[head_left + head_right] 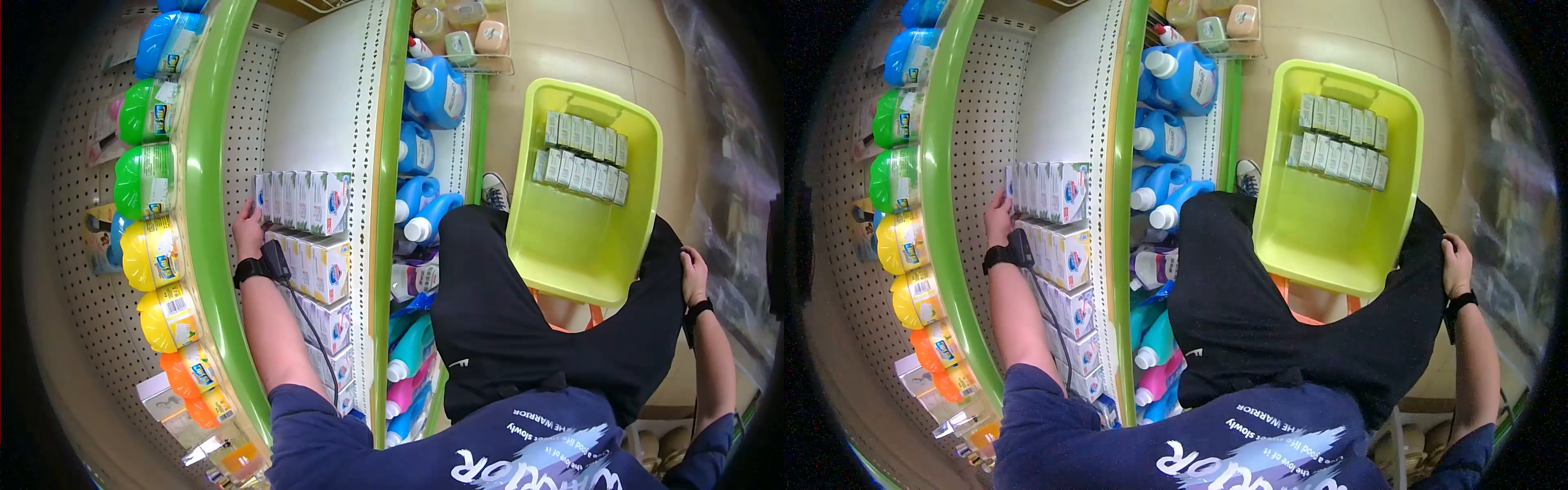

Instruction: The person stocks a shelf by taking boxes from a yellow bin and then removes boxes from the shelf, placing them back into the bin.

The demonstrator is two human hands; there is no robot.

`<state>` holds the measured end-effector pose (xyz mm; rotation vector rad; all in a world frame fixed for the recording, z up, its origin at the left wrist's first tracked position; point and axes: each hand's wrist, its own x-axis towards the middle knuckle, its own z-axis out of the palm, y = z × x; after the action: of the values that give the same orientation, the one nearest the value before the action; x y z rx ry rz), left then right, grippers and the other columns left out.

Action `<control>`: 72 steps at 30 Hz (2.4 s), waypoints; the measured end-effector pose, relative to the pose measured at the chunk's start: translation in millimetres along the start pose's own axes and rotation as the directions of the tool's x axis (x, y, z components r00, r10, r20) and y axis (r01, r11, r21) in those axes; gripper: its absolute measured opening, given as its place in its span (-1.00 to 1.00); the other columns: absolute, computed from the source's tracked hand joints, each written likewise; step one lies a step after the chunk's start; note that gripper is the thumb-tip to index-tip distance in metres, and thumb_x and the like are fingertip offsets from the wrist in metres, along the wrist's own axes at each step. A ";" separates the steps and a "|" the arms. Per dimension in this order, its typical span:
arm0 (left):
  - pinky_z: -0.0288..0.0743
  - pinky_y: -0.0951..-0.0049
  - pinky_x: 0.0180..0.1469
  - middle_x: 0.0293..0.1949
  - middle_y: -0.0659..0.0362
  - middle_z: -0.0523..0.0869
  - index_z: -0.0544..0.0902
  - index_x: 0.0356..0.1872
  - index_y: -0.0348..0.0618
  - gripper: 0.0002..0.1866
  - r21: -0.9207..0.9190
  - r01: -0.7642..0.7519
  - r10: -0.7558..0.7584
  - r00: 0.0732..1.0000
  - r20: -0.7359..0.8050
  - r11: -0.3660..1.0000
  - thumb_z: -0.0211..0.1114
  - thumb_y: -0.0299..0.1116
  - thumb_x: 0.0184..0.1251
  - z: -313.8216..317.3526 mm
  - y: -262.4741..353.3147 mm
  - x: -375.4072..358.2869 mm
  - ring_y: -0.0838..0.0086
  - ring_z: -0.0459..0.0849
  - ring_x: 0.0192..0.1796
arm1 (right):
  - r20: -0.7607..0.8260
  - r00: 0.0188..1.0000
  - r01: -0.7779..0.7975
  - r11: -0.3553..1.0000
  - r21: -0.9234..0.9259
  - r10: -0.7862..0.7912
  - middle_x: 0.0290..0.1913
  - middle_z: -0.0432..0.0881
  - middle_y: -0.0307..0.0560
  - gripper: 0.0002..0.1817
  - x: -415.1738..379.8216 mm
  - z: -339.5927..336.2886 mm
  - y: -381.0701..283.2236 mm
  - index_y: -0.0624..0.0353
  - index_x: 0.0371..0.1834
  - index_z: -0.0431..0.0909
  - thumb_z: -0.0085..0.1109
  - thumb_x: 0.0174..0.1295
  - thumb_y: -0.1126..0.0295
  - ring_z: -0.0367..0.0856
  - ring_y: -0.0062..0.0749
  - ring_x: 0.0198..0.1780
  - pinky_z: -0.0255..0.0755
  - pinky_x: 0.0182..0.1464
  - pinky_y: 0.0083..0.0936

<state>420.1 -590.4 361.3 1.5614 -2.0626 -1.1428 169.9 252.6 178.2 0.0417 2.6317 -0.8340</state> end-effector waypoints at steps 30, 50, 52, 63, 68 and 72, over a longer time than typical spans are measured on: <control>0.27 0.09 0.30 0.10 -0.03 0.57 0.59 -0.06 -0.28 -0.63 0.264 -0.957 0.980 0.157 0.120 0.121 0.10 -0.63 0.05 181.8 153.4 -217.2 0.08 0.47 0.22 | -0.056 0.993 -0.109 0.985 -0.135 0.102 -0.03 0.64 0.05 -0.61 -20.4 -7.8 -45.5 0.10 -0.18 0.68 0.02 0.10 0.10 0.57 -0.03 0.03 0.41 0.12 -0.27; 0.41 0.20 0.20 0.04 -0.25 0.60 0.52 0.07 -0.43 -0.54 0.375 -0.453 0.063 0.700 0.711 0.809 0.20 -0.31 0.19 560.5 -57.5 -224.8 0.00 0.57 0.14 | -0.062 0.998 0.003 0.985 0.170 0.008 -0.15 0.57 0.15 -0.66 -14.8 -19.5 -13.0 0.29 -0.17 0.57 0.11 0.08 0.26 0.51 0.05 -0.04 0.38 0.06 -0.30; 0.41 0.19 0.19 0.03 -0.26 0.61 0.52 0.05 -0.43 -0.55 0.368 -0.401 0.062 0.741 0.668 0.839 0.20 -0.30 0.20 587.8 -47.7 -214.9 -0.03 0.56 0.13 | -0.055 0.998 -0.002 0.986 0.166 0.011 -0.09 0.54 0.15 -0.66 -13.7 -18.8 -12.6 0.31 -0.15 0.55 0.13 0.08 0.29 0.50 0.04 -0.01 0.36 0.11 -0.30; 0.37 0.20 0.20 0.10 -0.23 0.56 0.33 0.18 -0.40 -0.48 0.274 -0.243 -0.003 0.743 0.670 0.931 0.23 -0.36 0.25 682.9 -39.0 -158.7 -0.02 0.55 0.15 | 0.035 0.999 -0.040 0.985 0.170 0.035 0.02 0.50 0.18 -0.62 -3.6 -26.9 -20.6 0.28 -0.09 0.53 0.12 0.04 0.30 0.47 0.07 0.06 0.31 0.18 -0.26; 0.36 0.24 0.20 0.14 -0.15 0.56 0.35 0.20 -0.39 -0.51 0.095 -0.029 -0.047 0.705 0.707 0.995 0.21 -0.42 0.28 692.0 -59.5 -153.9 0.10 0.55 0.16 | 0.068 0.996 -0.065 0.980 0.188 0.053 0.04 0.49 0.18 -0.61 -0.1 -29.8 -23.2 0.29 -0.07 0.53 0.11 0.03 0.31 0.46 0.06 0.08 0.30 0.19 -0.26; 0.39 0.25 0.17 0.08 -0.11 0.62 0.44 0.14 -0.39 -0.58 0.079 0.043 -0.086 0.701 0.708 0.996 0.21 -0.42 0.29 687.5 -58.1 -152.1 0.13 0.59 0.12 | 0.071 0.996 -0.066 0.982 0.178 0.054 0.04 0.49 0.18 -0.61 1.0 -30.6 -26.7 0.28 -0.07 0.54 0.11 0.03 0.31 0.46 0.05 0.08 0.30 0.19 -0.27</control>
<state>58.8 -178.7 -84.9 1.3305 -2.5180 -1.9805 154.7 247.7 215.6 0.1380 2.4738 -1.0329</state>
